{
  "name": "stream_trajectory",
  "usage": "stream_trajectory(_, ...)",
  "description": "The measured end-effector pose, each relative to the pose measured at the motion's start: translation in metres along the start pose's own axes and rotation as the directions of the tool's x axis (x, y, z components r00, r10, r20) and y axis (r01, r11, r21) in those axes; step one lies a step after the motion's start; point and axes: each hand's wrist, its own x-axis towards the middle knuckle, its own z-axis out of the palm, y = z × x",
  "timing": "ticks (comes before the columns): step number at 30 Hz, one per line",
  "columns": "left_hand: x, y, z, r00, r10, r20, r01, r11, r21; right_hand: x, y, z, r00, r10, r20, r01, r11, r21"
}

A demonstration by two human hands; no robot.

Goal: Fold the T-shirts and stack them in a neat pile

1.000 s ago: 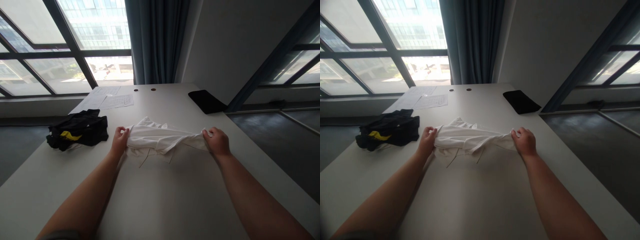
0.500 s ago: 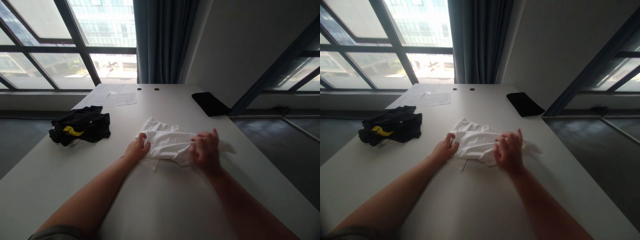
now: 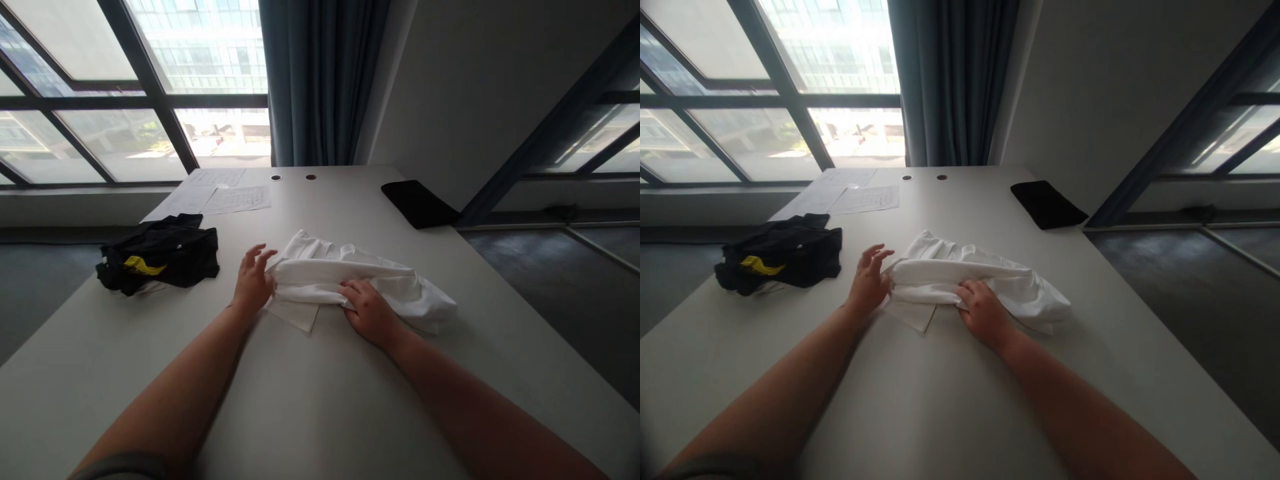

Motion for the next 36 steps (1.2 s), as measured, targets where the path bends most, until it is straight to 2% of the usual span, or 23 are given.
stream_trajectory(1,0.000,0.005,-0.007,0.991,0.123,0.056,-0.122,0.992,-0.006,-0.001,-0.006,-0.009,0.998,0.004,0.060,-0.003,1.000,-0.022)
stream_trajectory(2,-0.001,0.012,-0.013,0.962,0.235,0.141,-0.233,0.972,-0.030,-0.004,-0.013,-0.018,0.992,-0.001,0.127,0.007,0.999,-0.049)
stream_trajectory(4,-0.006,0.032,-0.025,0.867,0.372,0.331,-0.363,0.927,-0.091,-0.010,-0.026,-0.036,0.968,-0.039,0.248,0.062,0.994,-0.089)
stream_trajectory(5,-0.010,0.044,-0.028,0.835,0.373,0.405,-0.371,0.925,-0.086,-0.015,-0.032,-0.044,0.953,-0.071,0.294,0.100,0.992,-0.083)
stream_trajectory(6,-0.014,0.055,-0.030,0.821,0.344,0.456,-0.365,0.930,-0.043,-0.019,-0.037,-0.050,0.937,-0.113,0.332,0.139,0.989,-0.055)
stream_trajectory(8,-0.022,0.074,-0.031,0.822,0.281,0.495,-0.358,0.931,0.067,-0.027,-0.043,-0.055,0.901,-0.222,0.372,0.221,0.974,0.045)
stream_trajectory(10,-0.028,0.085,-0.029,0.841,0.282,0.463,-0.369,0.923,0.108,-0.031,-0.043,-0.051,0.878,-0.348,0.330,0.319,0.937,0.138)
stream_trajectory(12,-0.029,0.087,-0.024,0.845,0.355,0.400,-0.405,0.913,0.044,-0.030,-0.039,-0.040,0.884,-0.418,0.209,0.393,0.907,0.155)
stream_trajectory(14,-0.027,0.084,-0.017,0.806,0.463,0.369,-0.475,0.878,-0.064,-0.024,-0.032,-0.025,0.907,-0.414,0.076,0.404,0.906,0.124)
stream_trajectory(16,-0.024,0.078,-0.008,0.767,0.510,0.391,-0.502,0.855,-0.130,-0.017,-0.024,-0.010,0.931,-0.366,0.003,0.363,0.925,0.109)
stream_trajectory(17,-0.022,0.076,-0.002,0.765,0.492,0.415,-0.484,0.865,-0.132,-0.013,-0.020,-0.004,0.942,-0.335,-0.010,0.334,0.936,0.112)
stream_trajectory(20,-0.019,0.074,0.007,0.800,0.355,0.483,-0.380,0.924,-0.050,-0.007,-0.013,0.008,0.972,-0.236,0.005,0.233,0.963,0.138)
stream_trajectory(23,-0.019,0.080,0.003,0.812,0.260,0.523,-0.340,0.938,0.062,-0.007,-0.013,0.008,0.977,-0.209,0.026,0.201,0.961,0.189)
stream_trajectory(27,-0.022,0.091,-0.016,0.782,0.128,0.610,-0.288,0.942,0.172,-0.010,-0.020,0.001,0.958,-0.273,0.087,0.247,0.940,0.235)
stream_trajectory(32,-0.023,0.092,-0.026,0.757,-0.167,0.632,-0.085,0.934,0.348,-0.017,-0.044,-0.014,0.908,-0.287,0.304,0.245,0.955,0.167)
stream_trajectory(34,-0.020,0.086,-0.024,0.738,-0.250,0.627,-0.031,0.915,0.401,-0.023,-0.058,-0.017,0.901,-0.292,0.322,0.273,0.956,0.104)
stream_trajectory(36,-0.014,0.076,-0.024,0.721,-0.298,0.626,-0.001,0.903,0.430,-0.031,-0.073,-0.017,0.917,-0.280,0.285,0.282,0.959,0.034)
